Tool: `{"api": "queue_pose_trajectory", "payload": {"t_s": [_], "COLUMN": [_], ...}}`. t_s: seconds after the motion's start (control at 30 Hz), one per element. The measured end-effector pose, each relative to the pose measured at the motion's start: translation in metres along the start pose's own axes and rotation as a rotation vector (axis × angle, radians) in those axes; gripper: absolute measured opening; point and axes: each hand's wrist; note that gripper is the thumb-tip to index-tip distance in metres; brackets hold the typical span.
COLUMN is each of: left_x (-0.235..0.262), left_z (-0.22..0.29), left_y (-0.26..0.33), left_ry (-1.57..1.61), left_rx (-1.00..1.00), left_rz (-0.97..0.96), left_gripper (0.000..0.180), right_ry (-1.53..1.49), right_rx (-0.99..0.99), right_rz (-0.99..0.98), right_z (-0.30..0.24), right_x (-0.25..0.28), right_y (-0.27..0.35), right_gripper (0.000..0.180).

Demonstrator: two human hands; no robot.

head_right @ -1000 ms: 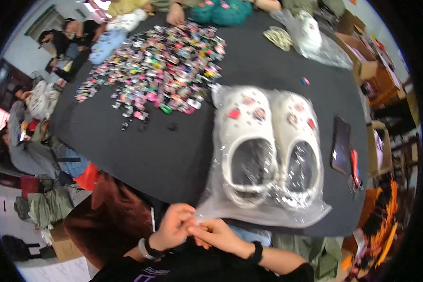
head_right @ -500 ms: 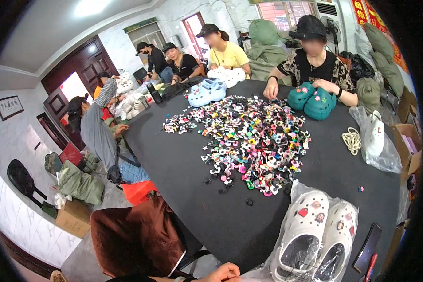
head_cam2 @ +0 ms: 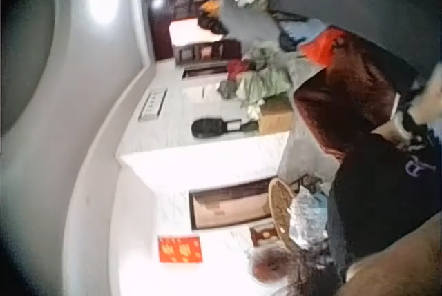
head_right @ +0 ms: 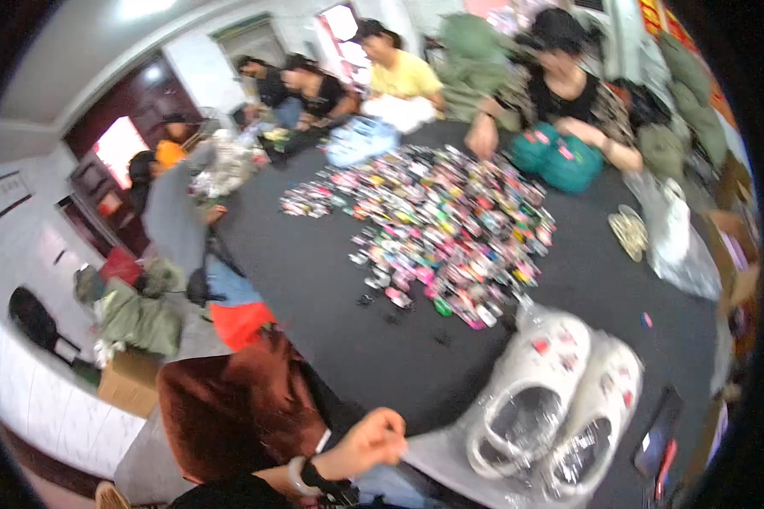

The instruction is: Insert decorative charms into the ventilation holes of white foam clogs.

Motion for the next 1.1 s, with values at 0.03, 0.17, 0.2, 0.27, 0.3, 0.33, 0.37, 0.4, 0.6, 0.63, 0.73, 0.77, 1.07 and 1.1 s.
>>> {"api": "queue_pose_trajectory", "payload": {"t_s": [0.03,0.17,0.2,0.27,0.3,0.33,0.37,0.4,0.6,0.63,0.73,0.77,1.07,1.1], "left_x": [0.001,0.005,0.008,0.010,0.009,0.011,0.007,0.010,0.042,0.048,0.042,0.038,0.005,0.005], "left_z": [0.002,0.023,0.021,0.034,0.039,0.042,0.048,0.051,0.068,0.066,0.058,0.054,0.057,0.053], "left_y": [0.001,0.002,-0.001,-0.006,-0.010,-0.012,-0.016,-0.017,-0.043,-0.046,-0.040,-0.035,-0.015,-0.019], "left_ry": [0.043,0.043,0.056,0.142,0.227,0.262,0.266,0.239,0.385,0.460,0.146,-0.061,-1.424,-1.423], "left_rx": [0.027,0.017,-0.033,-0.077,-0.055,-0.040,-0.017,-0.059,-0.137,-0.152,-0.375,-0.511,-0.866,-0.868], "left_rz": [0.010,0.128,0.139,0.093,0.079,0.097,0.159,0.178,0.164,0.182,0.328,0.408,0.159,0.158], "left_gripper": [0.020,0.026,0.028,0.024,0.022,0.021,0.021,0.021,0.009,0.007,0.009,0.009,0.025,0.025], "right_ry": [0.248,-0.556,-0.536,-0.570,-0.618,-0.512,-0.539,-0.539,-0.287,-0.294,-0.007,0.084,0.614,0.616], "right_rx": [0.145,-0.134,-0.188,-0.208,-0.180,-0.252,-0.283,-0.329,-0.343,-0.344,-0.077,0.074,0.861,0.862], "right_rz": [-0.054,0.197,0.266,0.260,0.203,0.239,0.274,0.187,-0.471,-0.475,-0.505,-0.444,-0.578,-0.578], "right_z": [-0.009,0.040,0.025,0.009,0.009,0.000,-0.003,-0.010,-0.021,-0.025,-0.037,-0.032,-0.103,-0.105], "right_x": [0.004,0.024,0.018,0.003,0.003,-0.003,-0.006,-0.007,-0.002,-0.003,-0.004,-0.002,-0.068,-0.078], "right_y": [-0.006,0.008,0.013,0.004,0.007,0.005,0.006,0.005,0.002,-0.003,-0.024,-0.027,-0.081,-0.084], "right_gripper": [0.029,0.026,0.026,0.028,0.030,0.036,0.035,0.035,0.026,0.026,0.029,0.027,0.033,0.033]}}
Point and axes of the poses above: each hand's wrist, its own y-axis away from the middle knuckle, its own x-axis out of the back of the hand, z = x × y, and after that the axes turned 13 degrees about x, right-handed
